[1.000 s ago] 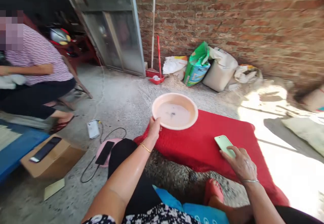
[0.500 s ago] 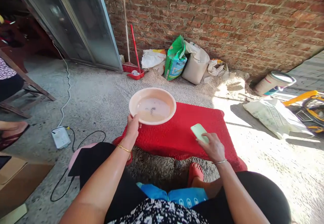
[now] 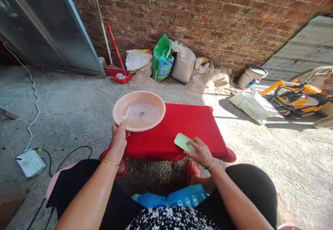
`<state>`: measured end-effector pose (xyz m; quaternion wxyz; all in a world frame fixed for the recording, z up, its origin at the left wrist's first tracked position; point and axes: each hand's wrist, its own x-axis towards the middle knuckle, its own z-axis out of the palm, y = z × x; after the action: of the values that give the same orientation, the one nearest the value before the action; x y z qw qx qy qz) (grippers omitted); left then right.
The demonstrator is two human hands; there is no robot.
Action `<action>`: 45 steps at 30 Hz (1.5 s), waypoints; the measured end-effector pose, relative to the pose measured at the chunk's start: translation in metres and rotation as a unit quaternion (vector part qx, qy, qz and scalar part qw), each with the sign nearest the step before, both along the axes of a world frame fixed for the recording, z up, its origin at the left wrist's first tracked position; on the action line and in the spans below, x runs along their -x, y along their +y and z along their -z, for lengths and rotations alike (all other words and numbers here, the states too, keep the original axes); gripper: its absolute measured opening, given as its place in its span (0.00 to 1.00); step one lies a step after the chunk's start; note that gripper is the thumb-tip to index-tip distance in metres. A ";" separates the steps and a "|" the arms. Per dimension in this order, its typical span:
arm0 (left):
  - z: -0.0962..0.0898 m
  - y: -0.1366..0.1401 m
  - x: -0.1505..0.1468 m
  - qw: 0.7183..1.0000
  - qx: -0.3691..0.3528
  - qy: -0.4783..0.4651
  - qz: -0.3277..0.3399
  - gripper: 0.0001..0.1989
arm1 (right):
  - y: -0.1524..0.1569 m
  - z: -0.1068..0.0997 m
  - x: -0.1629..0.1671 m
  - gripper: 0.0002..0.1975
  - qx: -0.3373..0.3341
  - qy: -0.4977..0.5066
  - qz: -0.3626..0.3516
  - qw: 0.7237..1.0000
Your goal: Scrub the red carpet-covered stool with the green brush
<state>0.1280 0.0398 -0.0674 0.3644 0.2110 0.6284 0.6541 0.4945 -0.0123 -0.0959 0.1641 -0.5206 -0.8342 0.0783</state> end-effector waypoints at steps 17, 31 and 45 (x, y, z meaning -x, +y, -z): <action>-0.003 0.001 0.002 1.000 0.012 0.015 0.011 0.10 | 0.037 -0.013 -0.056 0.20 -0.004 0.034 0.353 0.935; -0.003 0.000 0.001 1.000 -0.001 0.012 0.008 0.12 | 0.060 0.003 0.076 0.22 -0.013 -0.032 0.012 0.999; -0.004 0.000 -0.002 1.000 -0.016 0.004 0.010 0.13 | 0.067 -0.018 -0.092 0.28 0.086 0.133 0.527 0.835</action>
<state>0.1302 0.0394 -0.0637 0.3649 0.2252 0.6174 0.6596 0.5863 0.0544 -0.0774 0.2444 -0.8780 -0.3936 0.1202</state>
